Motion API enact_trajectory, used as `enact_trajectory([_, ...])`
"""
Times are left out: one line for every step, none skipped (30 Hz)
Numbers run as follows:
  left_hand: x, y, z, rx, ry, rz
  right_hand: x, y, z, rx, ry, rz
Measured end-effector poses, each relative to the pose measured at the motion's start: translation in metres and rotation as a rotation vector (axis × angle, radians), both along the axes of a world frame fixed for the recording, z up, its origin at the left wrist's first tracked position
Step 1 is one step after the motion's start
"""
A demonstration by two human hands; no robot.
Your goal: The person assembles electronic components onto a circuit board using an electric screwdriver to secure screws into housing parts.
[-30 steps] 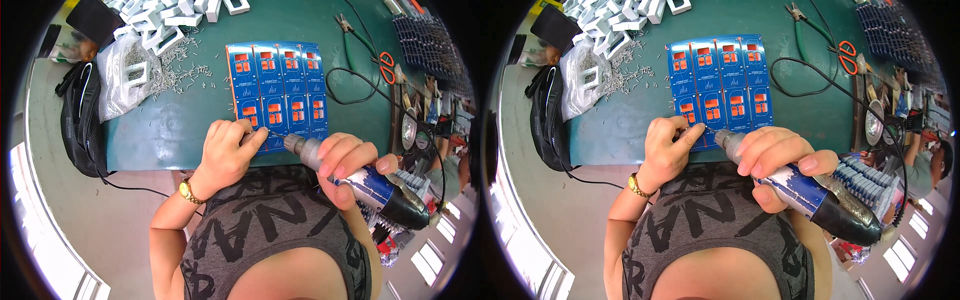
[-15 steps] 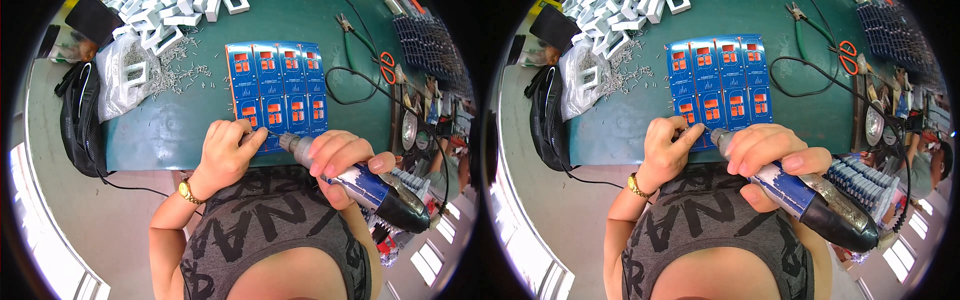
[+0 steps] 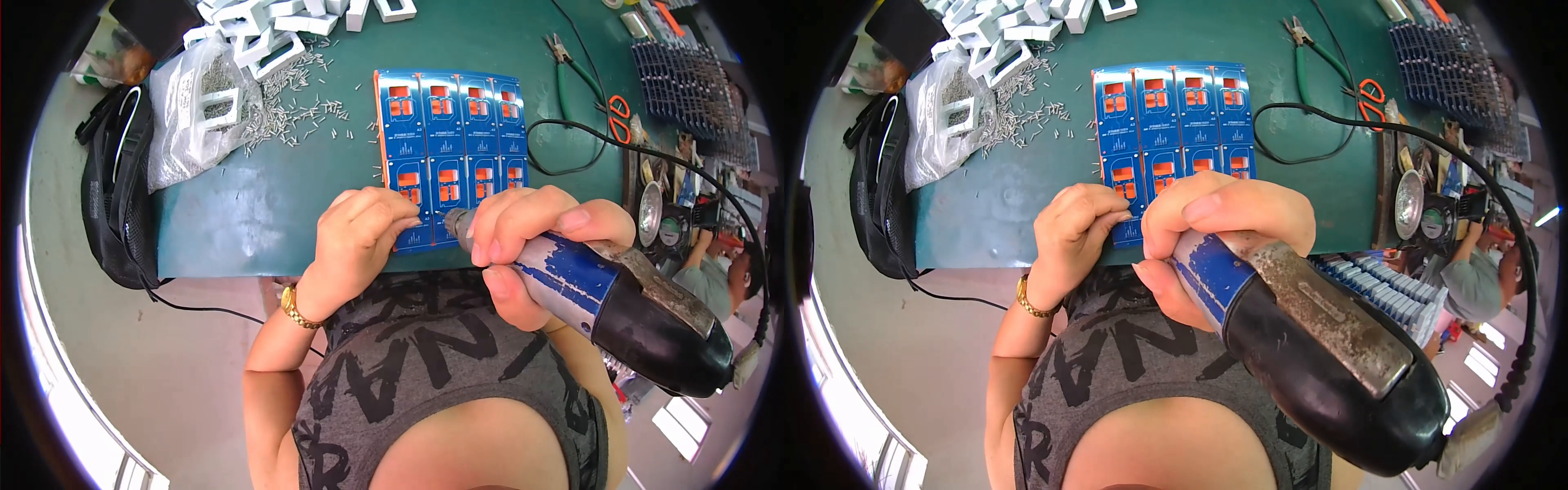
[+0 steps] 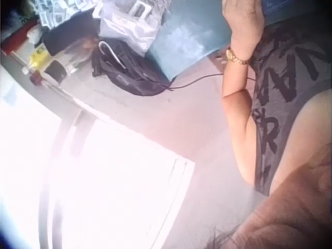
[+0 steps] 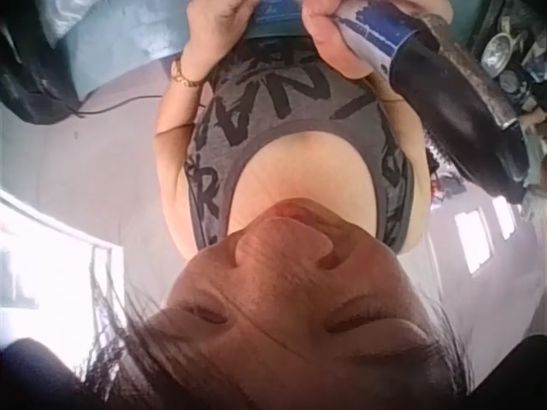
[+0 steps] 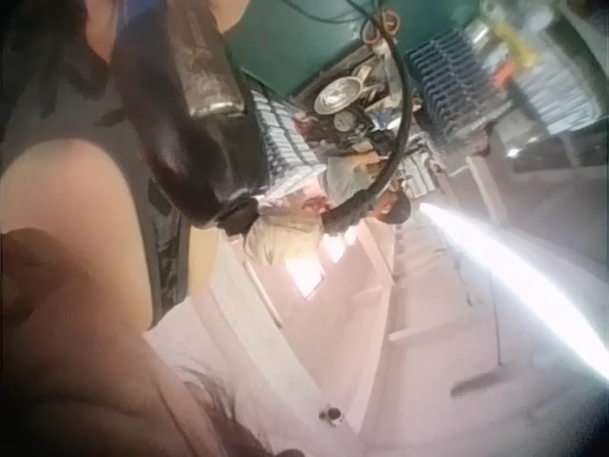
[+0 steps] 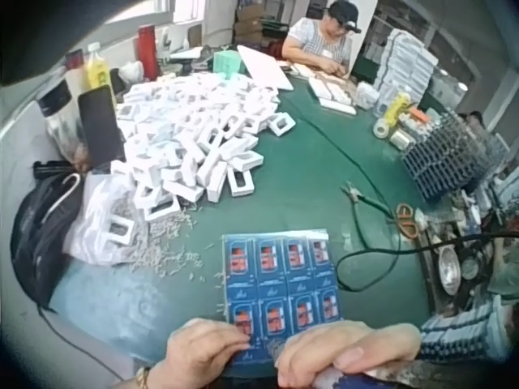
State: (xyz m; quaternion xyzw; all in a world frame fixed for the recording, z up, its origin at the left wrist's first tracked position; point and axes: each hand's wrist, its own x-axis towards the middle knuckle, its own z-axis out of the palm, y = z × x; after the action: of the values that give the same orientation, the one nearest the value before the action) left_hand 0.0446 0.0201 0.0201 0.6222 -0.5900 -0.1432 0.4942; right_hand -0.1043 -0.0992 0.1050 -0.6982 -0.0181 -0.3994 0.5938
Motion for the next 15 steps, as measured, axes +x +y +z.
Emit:
enact_trajectory([0.0, 0.0, 0.001, -0.001, 0.01, 0.006, 0.001, -0.001, 0.002, -0.016, 0.019, 0.011])
enact_trajectory([-0.001, 0.001, 0.004, 0.005, 0.015, 0.028, 0.001, -0.001, 0.005, -0.03, 0.039, 0.026])
enact_trajectory([-0.002, 0.001, 0.006, 0.011, 0.02, 0.05, 0.001, -0.001, 0.007, -0.027, 0.049, 0.036])
enact_trajectory([-0.002, 0.001, 0.008, 0.015, 0.03, 0.06, -0.001, -0.001, 0.01, -0.035, 0.099, 0.027])
enact_trajectory([-0.001, -0.001, 0.008, -0.027, 0.008, 0.121, -0.001, 0.001, 0.013, -0.046, 0.15, 0.012])
enact_trajectory([0.0, -0.002, 0.009, -0.068, -0.014, 0.183, 0.001, 0.001, 0.017, -0.046, 0.159, 0.015])
enact_trajectory([0.0, -0.003, 0.009, -0.067, -0.006, 0.185, 0.003, 0.002, 0.021, -0.047, 0.211, 0.018])
enact_trajectory([0.0, -0.004, 0.009, -0.051, 0.067, 0.21, 0.004, 0.002, 0.024, -0.046, 0.26, 0.024])
enact_trajectory([0.001, -0.003, 0.009, -0.035, 0.139, 0.234, 0.005, 0.001, 0.025, -0.043, 0.265, 0.028])
enact_trajectory([0.001, -0.002, 0.008, -0.032, 0.143, 0.238, 0.006, 0.001, 0.026, -0.047, 0.288, 0.045])
enact_trajectory([0.001, -0.001, 0.006, -0.037, 0.165, 0.185, 0.007, 0.0, 0.027, -0.054, 0.309, 0.061])
enact_trajectory([0.001, 0.0, 0.006, -0.041, 0.187, 0.133, 0.007, -0.001, 0.028, -0.054, 0.31, 0.065])
enact_trajectory([0.002, 0.0, 0.007, -0.042, 0.187, 0.136, 0.007, -0.002, 0.029, -0.08, 0.304, 0.074])
enact_trajectory([0.002, -0.001, 0.008, -0.038, 0.179, 0.08, 0.007, -0.002, 0.03, -0.105, 0.299, 0.079])
enact_trajectory([0.003, -0.001, 0.01, -0.034, 0.17, 0.022, 0.006, -0.003, 0.031, -0.105, 0.299, 0.078])
